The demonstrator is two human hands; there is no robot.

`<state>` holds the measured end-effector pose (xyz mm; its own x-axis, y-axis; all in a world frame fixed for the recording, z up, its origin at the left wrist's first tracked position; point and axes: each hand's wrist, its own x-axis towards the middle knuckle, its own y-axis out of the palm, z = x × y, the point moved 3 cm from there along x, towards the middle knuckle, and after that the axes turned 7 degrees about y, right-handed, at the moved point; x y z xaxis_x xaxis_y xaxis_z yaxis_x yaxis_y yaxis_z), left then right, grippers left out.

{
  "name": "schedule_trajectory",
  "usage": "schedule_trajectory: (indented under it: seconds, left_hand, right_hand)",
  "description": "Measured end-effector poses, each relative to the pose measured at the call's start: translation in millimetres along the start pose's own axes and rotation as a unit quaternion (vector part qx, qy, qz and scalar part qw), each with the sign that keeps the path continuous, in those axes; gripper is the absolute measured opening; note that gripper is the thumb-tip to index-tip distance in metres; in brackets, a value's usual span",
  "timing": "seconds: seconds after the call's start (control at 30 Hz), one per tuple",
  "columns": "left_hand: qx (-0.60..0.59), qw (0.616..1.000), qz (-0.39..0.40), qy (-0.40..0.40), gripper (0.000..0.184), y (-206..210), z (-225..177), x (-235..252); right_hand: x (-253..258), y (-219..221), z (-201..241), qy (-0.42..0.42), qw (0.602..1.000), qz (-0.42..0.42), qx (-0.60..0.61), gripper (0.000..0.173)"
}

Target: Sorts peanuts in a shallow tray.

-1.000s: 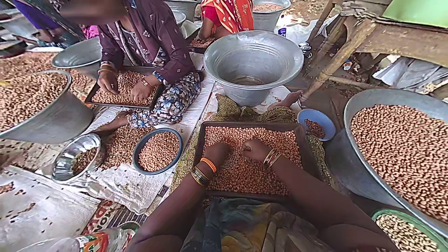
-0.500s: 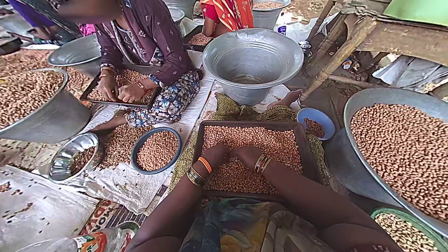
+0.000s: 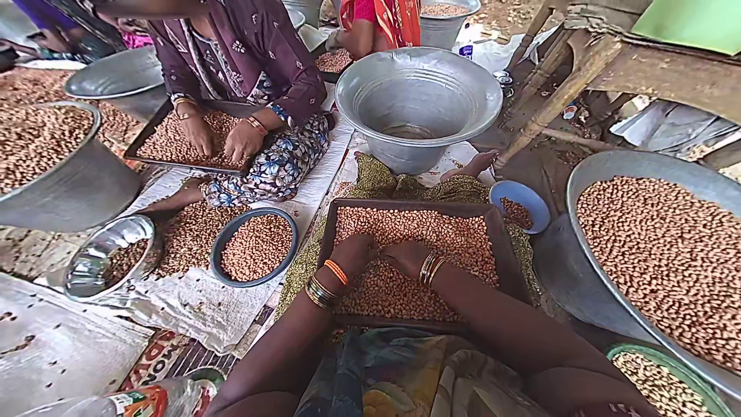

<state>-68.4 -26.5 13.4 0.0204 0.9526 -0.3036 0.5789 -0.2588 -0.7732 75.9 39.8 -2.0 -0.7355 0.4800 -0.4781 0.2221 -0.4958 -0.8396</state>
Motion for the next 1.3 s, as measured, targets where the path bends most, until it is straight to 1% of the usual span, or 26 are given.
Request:
schedule_trajectory:
  seconds: [0.03, 0.07, 0.1, 0.13, 0.17, 0.2, 0.23, 0.27, 0.3, 0.33, 0.37, 0.4, 0.43, 0.47, 0.5, 0.57, 0.8, 0.87, 0.93, 1.0, 1.07, 1.13, 1.17, 1.23, 1.27, 1.3]
  left_hand:
    - [-0.104, 0.991, -0.081, 0.003, 0.025, -7, 7, -2]
    - [-0.251, 0.955, -0.158, 0.011, 0.019, -9, 13, -4]
    - [-0.407, 0.892, -0.197, 0.015, 0.021, -8, 17, -4]
    - [-0.531, 0.822, -0.206, 0.014, 0.027, -7, 19, -4]
    - [-0.595, 0.777, -0.205, 0.012, 0.031, -7, 20, -3]
    - [-0.612, 0.766, -0.199, 0.011, 0.031, -7, 21, -3]
    - [-0.596, 0.779, -0.192, 0.011, 0.027, -6, 21, -2]
    - [-0.561, 0.806, -0.188, 0.013, 0.021, -5, 20, -1]
    - [-0.505, 0.843, -0.183, 0.014, 0.014, -4, 19, 1]
    - [-0.424, 0.889, -0.174, 0.015, 0.008, -4, 18, 2]
    - [-0.323, 0.934, -0.152, 0.007, 0.007, -6, 16, 3]
    - [-0.224, 0.967, -0.121, -0.003, 0.014, -8, 14, 3]
    - [-0.133, 0.987, -0.091, -0.017, 0.02, -8, 11, 4]
    - [-0.057, 0.996, -0.067, -0.034, 0.022, -8, 9, 5]
    - [0.003, 0.998, -0.046, -0.049, 0.024, -7, 6, 6]
    - [0.075, 0.995, -0.011, -0.062, 0.028, -4, 2, 7]
    - [0.154, 0.982, 0.005, -0.11, 0.034, 3, -8, 7]
    - [0.166, 0.979, 0.006, -0.122, 0.034, 3, -9, 5]
    - [0.175, 0.976, 0.005, -0.127, 0.034, 4, -9, 6]
    - [0.183, 0.974, 0.01, -0.133, 0.035, 6, -12, 6]
    - [0.19, 0.971, 0.019, -0.143, 0.034, 6, -16, 5]
    - [0.201, 0.967, 0.028, -0.151, 0.033, 6, -19, 6]
    - [0.204, 0.967, 0.03, -0.152, 0.033, 6, -19, 6]
    - [0.203, 0.967, 0.017, -0.15, 0.032, 5, -17, 4]
    - [0.2, 0.968, 0.012, -0.151, 0.032, 5, -16, 4]
    - [0.198, 0.968, 0.01, -0.152, 0.033, 4, -16, 3]
  right_hand:
    - [2, 1, -1, -0.005, 1.0, -0.002, 0.001, 0.035]
    - [2, 1, -2, -0.008, 1.0, -0.003, 0.002, 0.035]
    - [2, 2, -2, -0.009, 1.0, -0.002, 0.0, 0.034]
    - [2, 2, -1, -0.009, 1.0, -0.002, -0.003, 0.034]
    - [2, 1, -1, -0.007, 1.0, -0.002, -0.006, 0.033]
    - [2, 1, 0, -0.003, 1.0, -0.002, -0.007, 0.032]
    - [1, 1, 1, 0.001, 1.0, -0.001, -0.004, 0.032]
    - [0, 0, 2, 0.003, 1.0, -0.002, -0.001, 0.032]
    - [0, 0, 2, 0.004, 1.0, -0.004, 0.0, 0.032]
    - [0, 0, 2, 0.006, 1.0, -0.007, 0.001, 0.031]
    - [-1, 0, 3, 0.011, 1.0, -0.005, 0.001, 0.031]
    - [-2, 0, 5, 0.021, 1.0, 0.0, -0.001, 0.031]
    - [-2, -1, 7, 0.033, 0.999, 0.007, -0.004, 0.031]
    - [-2, -2, 9, 0.045, 0.999, 0.016, -0.009, 0.031]
    - [-2, -1, 10, 0.055, 0.998, 0.022, -0.015, 0.031]
    - [-2, -1, 10, 0.068, 0.997, 0.029, -0.023, 0.031]
    - [-12, 1, 13, 0.066, 0.997, -0.002, -0.041, 0.027]
    - [-10, -1, 4, 0.054, 0.999, -0.005, 0.0, 0.029]
    - [-7, -12, -16, 0.061, 0.994, -0.018, 0.085, 0.034]
    - [-11, -30, -45, 0.095, 0.979, -0.07, 0.164, 0.036]
    - [-18, -46, -83, 0.136, 0.944, -0.175, 0.245, 0.033]
    - [-29, -59, -129, 0.188, 0.875, -0.285, 0.343, 0.035]
    - [-37, -65, -152, 0.226, 0.826, -0.328, 0.398, 0.038]
    - [-46, -67, -196, 0.291, 0.699, -0.441, 0.483, 0.041]
    - [-52, -68, -212, 0.315, 0.643, -0.483, 0.504, 0.043]
    - [-56, -68, -223, 0.329, 0.608, -0.506, 0.516, 0.048]
